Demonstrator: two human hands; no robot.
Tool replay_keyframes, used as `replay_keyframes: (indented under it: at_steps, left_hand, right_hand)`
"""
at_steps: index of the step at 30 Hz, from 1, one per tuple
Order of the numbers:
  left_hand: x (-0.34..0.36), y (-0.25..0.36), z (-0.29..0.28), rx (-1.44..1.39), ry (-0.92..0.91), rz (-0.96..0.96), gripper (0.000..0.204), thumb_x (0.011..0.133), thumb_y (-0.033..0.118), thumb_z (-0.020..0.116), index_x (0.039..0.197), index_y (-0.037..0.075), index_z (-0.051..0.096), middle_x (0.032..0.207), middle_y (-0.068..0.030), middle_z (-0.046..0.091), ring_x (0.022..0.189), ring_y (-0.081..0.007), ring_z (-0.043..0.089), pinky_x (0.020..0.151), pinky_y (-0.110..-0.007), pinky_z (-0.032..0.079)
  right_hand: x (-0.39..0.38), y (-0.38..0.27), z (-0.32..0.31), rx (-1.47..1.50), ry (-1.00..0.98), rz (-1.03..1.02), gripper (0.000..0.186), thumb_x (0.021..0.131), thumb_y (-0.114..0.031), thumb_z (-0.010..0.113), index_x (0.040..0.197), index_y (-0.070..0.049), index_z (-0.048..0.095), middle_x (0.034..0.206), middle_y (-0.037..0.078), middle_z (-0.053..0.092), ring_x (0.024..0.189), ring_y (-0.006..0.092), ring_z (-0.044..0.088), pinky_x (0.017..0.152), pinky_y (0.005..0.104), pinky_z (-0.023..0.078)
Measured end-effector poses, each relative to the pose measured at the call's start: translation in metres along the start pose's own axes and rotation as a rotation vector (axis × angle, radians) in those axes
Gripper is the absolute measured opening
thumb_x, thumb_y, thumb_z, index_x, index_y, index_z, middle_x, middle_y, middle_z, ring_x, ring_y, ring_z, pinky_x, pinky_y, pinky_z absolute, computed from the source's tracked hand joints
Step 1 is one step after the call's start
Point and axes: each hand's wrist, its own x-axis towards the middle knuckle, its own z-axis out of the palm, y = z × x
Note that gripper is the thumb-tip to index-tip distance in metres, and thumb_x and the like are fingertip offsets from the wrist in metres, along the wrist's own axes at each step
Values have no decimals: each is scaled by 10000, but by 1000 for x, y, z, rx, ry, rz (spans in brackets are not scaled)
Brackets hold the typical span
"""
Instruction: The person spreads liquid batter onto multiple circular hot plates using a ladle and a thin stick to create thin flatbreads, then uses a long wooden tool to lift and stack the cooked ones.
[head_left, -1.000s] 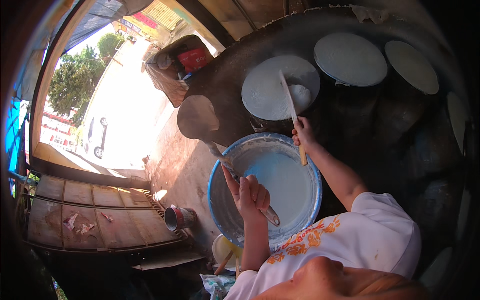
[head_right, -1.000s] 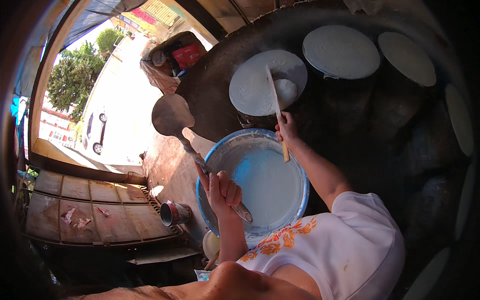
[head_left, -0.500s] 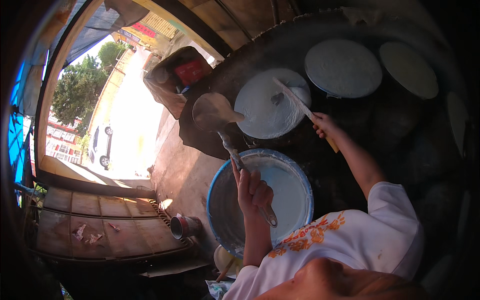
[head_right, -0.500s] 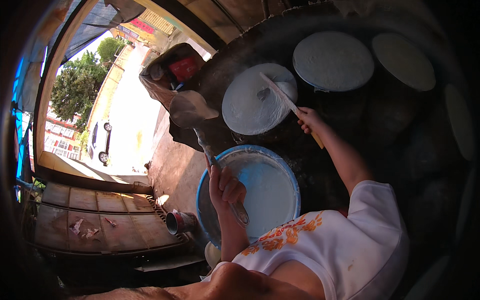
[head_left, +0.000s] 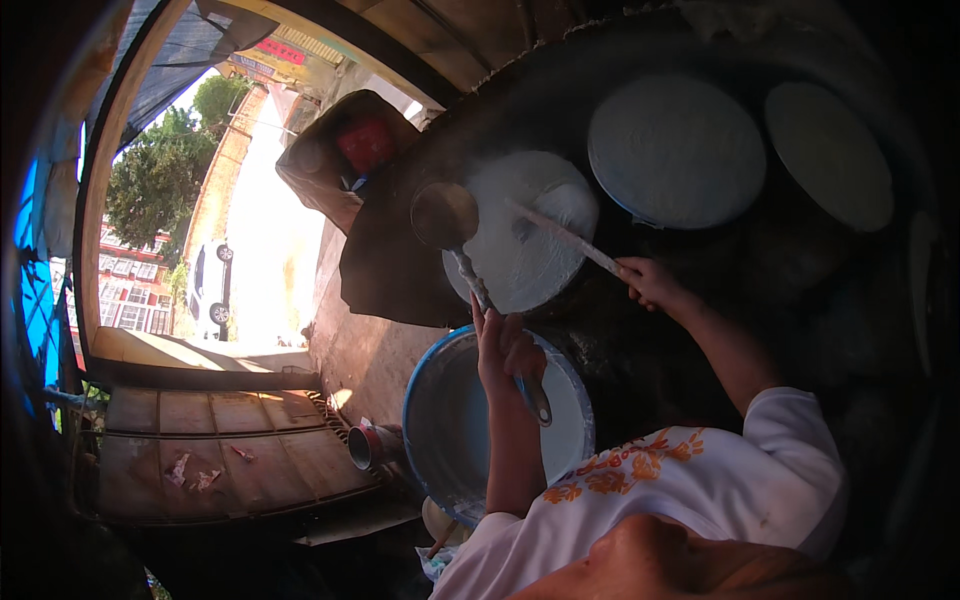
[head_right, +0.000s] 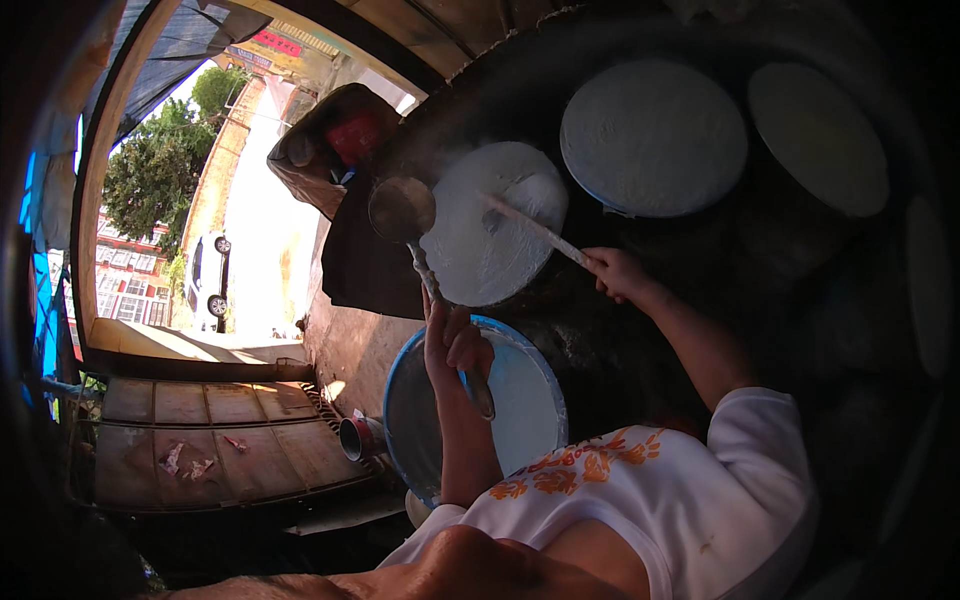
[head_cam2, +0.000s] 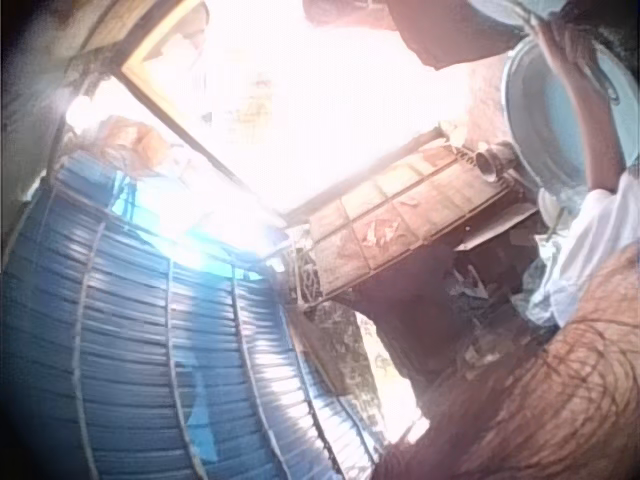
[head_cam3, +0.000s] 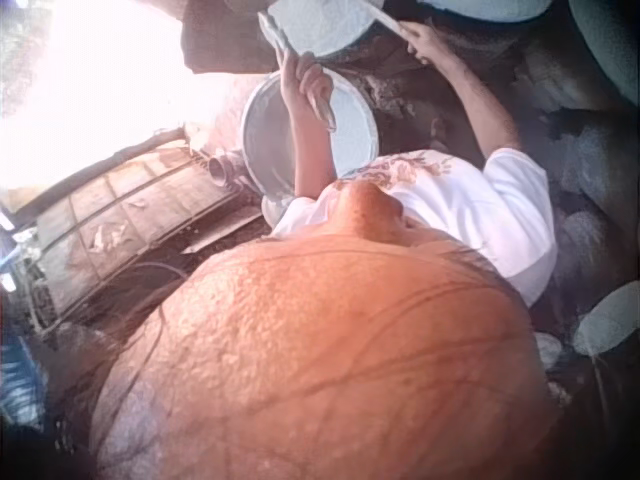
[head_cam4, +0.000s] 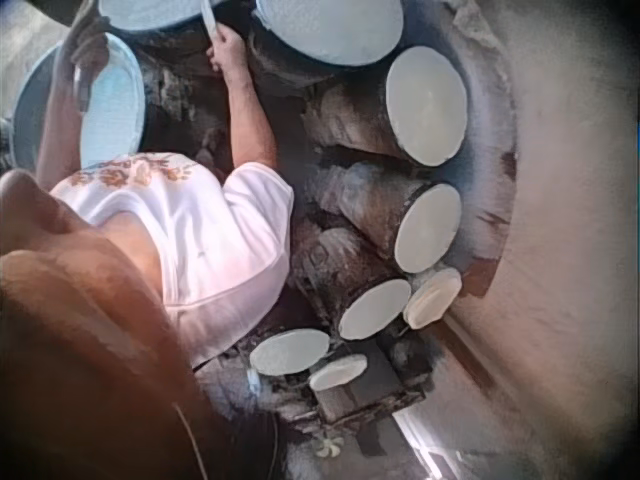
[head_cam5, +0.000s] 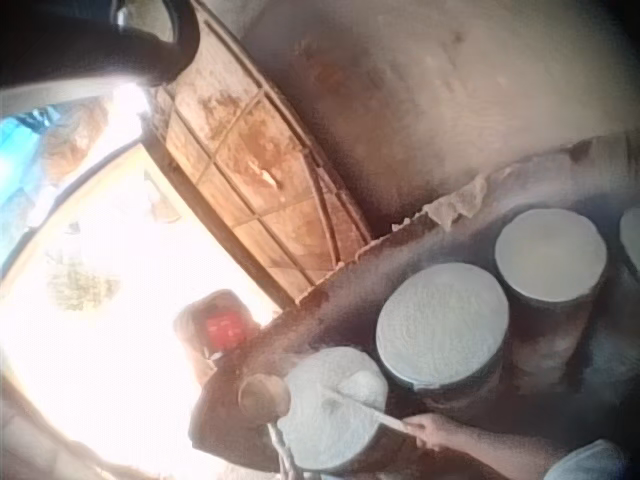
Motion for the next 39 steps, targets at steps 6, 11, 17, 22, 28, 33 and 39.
replay_keyframes:
  at_steps: [6, 11, 17, 22, 28, 33, 39]
  left_hand:
    - [18, 10, 0, 234, 102, 16, 440, 993, 207, 243, 1408, 328, 168, 629, -10, 333, 369, -58, 306, 329, -182, 299]
    - [42, -4, 7, 214, 21, -17, 449, 991, 192, 245, 1409, 329, 158, 625, -9, 328, 366, -68, 289, 343, -204, 306]
    - [57, 15, -28, 430, 174, -26, 479, 977, 198, 327, 1406, 325, 158, 580, 19, 318, 353, -47, 285, 300, -195, 262]
    - [95, 19, -20, -344, 114, -308, 307, 966, 337, 360, 760, 116, 411, 519, 30, 302, 364, -63, 332, 345, -215, 322]
    - [81, 36, -33, -423, 224, -273, 365, 957, 310, 380, 649, 115, 357, 482, 35, 308, 372, -67, 358, 378, -209, 353]
    - [76, 36, -39, -611, 280, -384, 390, 964, 330, 369, 637, 116, 364, 501, 33, 315, 408, -66, 343, 418, -208, 349]
    - [96, 42, -45, -578, 294, -345, 341, 941, 257, 404, 638, 103, 383, 507, 29, 342, 414, -76, 376, 421, -214, 372]
  right_hand:
    - [1, 28, -36, -44, 107, -4, 331, 932, -224, 457, 1209, -61, 534, 594, 17, 521, 402, 71, 420, 384, 242, 382]
    - [51, 11, -13, -692, 388, -618, 299, 884, -191, 508, 1158, -89, 569, 736, 172, 601, 623, 310, 594, 565, 420, 471]
    - [14, 17, -11, -732, 491, -573, 316, 897, -141, 468, 1191, -39, 523, 743, 178, 625, 640, 309, 614, 561, 417, 484]
    - [33, -5, -24, -839, 553, -580, 319, 903, -173, 466, 1197, -65, 527, 682, 164, 605, 599, 320, 594, 516, 428, 464]
    - [29, 12, -2, -926, 346, -509, 331, 900, -167, 466, 1222, -117, 522, 665, 173, 590, 585, 320, 579, 528, 435, 461]
    - [78, 9, -38, -736, 494, -606, 279, 888, -164, 452, 1134, -99, 565, 759, 172, 623, 676, 336, 600, 568, 431, 461]
    - [26, -26, -26, -695, 191, -507, 249, 896, -173, 462, 1101, -82, 571, 894, 157, 638, 796, 326, 614, 663, 408, 486]
